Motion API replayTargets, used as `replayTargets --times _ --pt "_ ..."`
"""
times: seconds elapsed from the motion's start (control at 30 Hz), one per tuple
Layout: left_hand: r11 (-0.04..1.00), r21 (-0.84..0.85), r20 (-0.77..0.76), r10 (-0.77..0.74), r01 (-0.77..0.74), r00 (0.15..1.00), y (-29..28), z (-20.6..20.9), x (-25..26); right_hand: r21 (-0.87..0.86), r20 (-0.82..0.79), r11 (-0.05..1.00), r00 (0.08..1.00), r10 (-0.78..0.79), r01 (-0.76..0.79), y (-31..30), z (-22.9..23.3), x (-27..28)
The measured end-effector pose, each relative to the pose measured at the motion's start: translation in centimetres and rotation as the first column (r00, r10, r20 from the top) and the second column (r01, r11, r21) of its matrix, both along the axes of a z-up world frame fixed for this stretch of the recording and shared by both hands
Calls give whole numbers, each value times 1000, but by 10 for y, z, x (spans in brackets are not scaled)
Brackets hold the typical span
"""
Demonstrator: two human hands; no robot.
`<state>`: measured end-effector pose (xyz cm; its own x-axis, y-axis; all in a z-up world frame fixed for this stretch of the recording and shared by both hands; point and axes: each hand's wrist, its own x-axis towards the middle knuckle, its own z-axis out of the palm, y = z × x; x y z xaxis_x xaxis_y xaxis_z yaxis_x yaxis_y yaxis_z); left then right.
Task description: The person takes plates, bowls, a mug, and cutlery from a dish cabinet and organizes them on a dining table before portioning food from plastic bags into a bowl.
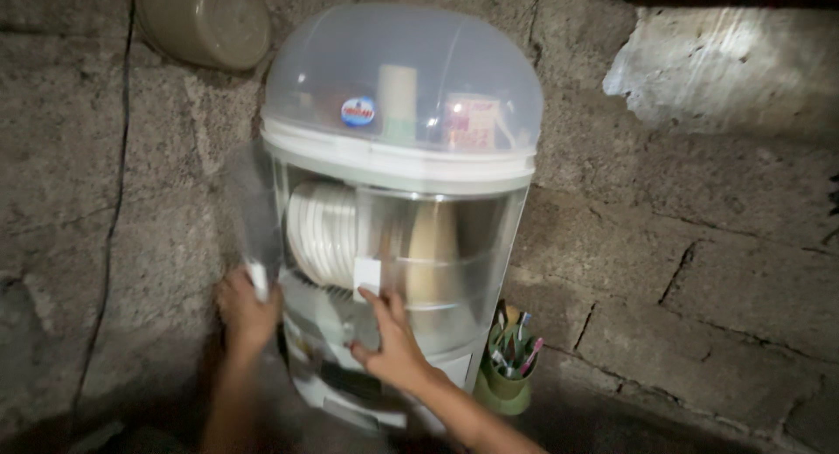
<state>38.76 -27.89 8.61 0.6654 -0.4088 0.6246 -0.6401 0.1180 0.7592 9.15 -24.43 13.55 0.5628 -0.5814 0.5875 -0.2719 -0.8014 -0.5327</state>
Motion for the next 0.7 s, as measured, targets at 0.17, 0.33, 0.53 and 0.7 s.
replayTargets --times 0.17,0.33,0.53,0.7 --pt "956 -214 118 229 -200 966 19 -14 53 -260 111 962 992 -53 81 35 -22 5" --pt "900 -140 460 428 -412 778 67 13 -3 -607 -199 791 950 -240 73 76 -15 18" --pt "956 217 668 2 -198 744 62 27 -87 -833 -544 538 359 -759 -126 56 -3 18" --pt "983 163 646 -45 -81 762 52 17 -112 -816 -576 543 351 -738 -198 72 -23 -15"
